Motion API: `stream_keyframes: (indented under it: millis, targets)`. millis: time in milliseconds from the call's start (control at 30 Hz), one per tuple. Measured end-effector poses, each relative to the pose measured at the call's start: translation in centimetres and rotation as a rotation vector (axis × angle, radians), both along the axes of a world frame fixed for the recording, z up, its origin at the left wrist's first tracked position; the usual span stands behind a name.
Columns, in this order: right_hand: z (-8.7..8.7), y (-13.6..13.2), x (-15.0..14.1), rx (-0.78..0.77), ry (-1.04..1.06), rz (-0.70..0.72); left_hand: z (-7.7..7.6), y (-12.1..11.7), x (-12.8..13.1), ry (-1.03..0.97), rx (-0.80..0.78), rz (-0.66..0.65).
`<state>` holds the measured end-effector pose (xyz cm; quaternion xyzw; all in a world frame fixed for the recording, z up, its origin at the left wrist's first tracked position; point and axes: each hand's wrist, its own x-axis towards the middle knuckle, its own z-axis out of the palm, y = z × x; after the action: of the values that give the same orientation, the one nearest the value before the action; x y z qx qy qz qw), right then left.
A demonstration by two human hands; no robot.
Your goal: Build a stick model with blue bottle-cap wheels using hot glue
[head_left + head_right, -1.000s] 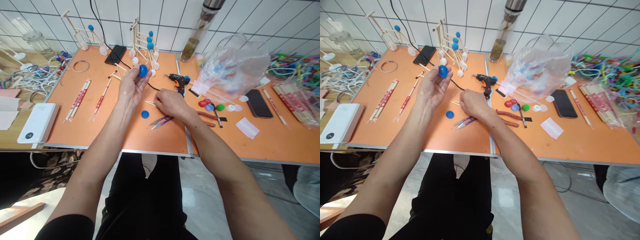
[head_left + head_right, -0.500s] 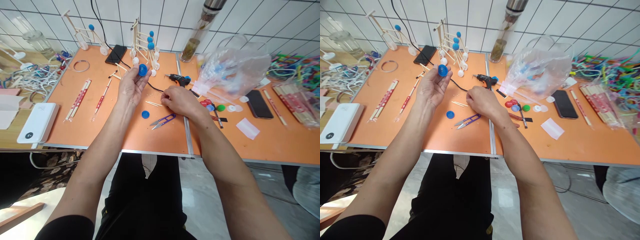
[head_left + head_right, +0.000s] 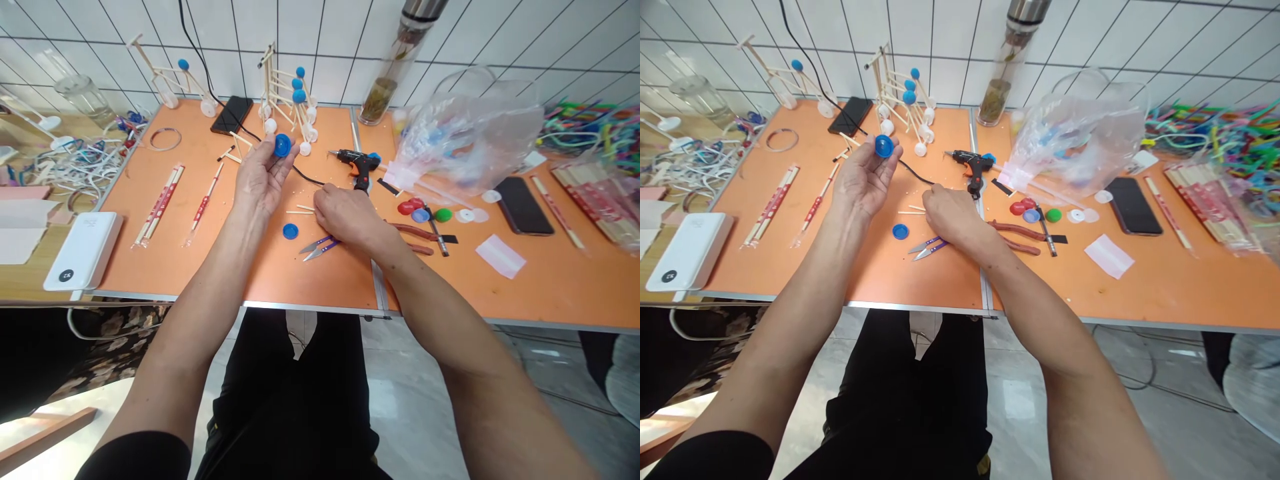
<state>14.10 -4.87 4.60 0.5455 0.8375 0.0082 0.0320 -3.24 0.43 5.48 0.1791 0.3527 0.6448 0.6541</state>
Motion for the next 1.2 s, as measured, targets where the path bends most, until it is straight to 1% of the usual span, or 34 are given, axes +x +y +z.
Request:
stream_keyframes:
  millis: [100,200,267,333,467,567,700,833,1067,1200]
  targets:
    - [0.0,0.2,1.3,0.031,0.142,-0.031,-0.3,0.3,-0.1,-0.007,0.005,-0.001]
    - [0.6,0.5,2.6,0.071,0.383,-0.014,-0.4,0.3,0.0,-0.025,0.006,0.004]
    - [1.1,0.5,3.0,0.142,0.518,-0.017,-0.3,0.2,0.3,-0.029,0.002,-0.003]
    - [1.4,0.3,3.0,0.223,0.584,-0.03,-0.2,0.0,0.6,-0.021,-0.006,-0.024]
    - [1.4,-0.2,2.1,0.303,0.552,-0.055,-0.3,-0.7,1.4,0.002,-0.014,-0.086]
    - [1.4,-0.6,1.4,0.294,0.482,-0.103,-0.5,-1.1,2.0,0.003,-0.017,-0.126]
    - [1.3,-0.9,0.9,0.266,0.398,-0.181,-1.1,-1.3,2.6,0.005,-0.006,-0.156]
    - [1.1,-0.9,0.8,0.274,0.377,-0.193,-1.7,-1.4,2.9,0.022,-0.008,-0.138]
    - [1.2,-0.8,0.6,0.269,0.382,-0.199,-1.6,-1.7,3.3,0.033,-0.017,-0.119]
    - [1.0,-0.6,0.6,0.266,0.371,-0.208,-1.8,-1.7,3.3,0.045,-0.004,-0.111]
